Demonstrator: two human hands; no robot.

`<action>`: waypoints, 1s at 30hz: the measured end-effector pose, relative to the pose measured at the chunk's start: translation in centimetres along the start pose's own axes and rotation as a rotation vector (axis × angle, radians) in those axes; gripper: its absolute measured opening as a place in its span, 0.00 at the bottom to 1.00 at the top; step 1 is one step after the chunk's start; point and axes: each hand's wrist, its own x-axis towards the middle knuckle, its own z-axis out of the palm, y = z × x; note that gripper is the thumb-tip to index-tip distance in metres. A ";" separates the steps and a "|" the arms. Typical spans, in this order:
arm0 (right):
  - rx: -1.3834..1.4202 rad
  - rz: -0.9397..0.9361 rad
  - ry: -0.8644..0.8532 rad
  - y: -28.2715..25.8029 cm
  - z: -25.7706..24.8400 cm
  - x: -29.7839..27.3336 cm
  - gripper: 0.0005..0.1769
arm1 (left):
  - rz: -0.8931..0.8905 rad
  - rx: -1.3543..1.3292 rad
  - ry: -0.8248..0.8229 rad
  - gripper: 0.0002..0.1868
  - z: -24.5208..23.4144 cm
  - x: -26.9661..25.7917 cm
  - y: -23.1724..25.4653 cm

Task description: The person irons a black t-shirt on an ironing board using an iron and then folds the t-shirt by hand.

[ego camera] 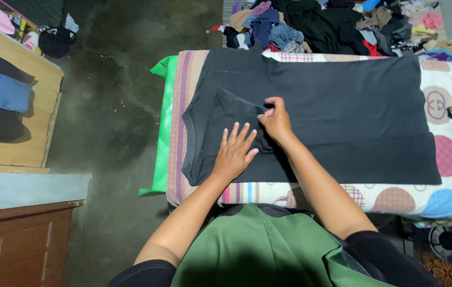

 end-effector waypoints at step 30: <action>-0.415 -0.742 0.061 -3.4 6.5 -5.1 0.18 | -0.456 -0.179 0.081 0.39 -0.6 10.6 -12.4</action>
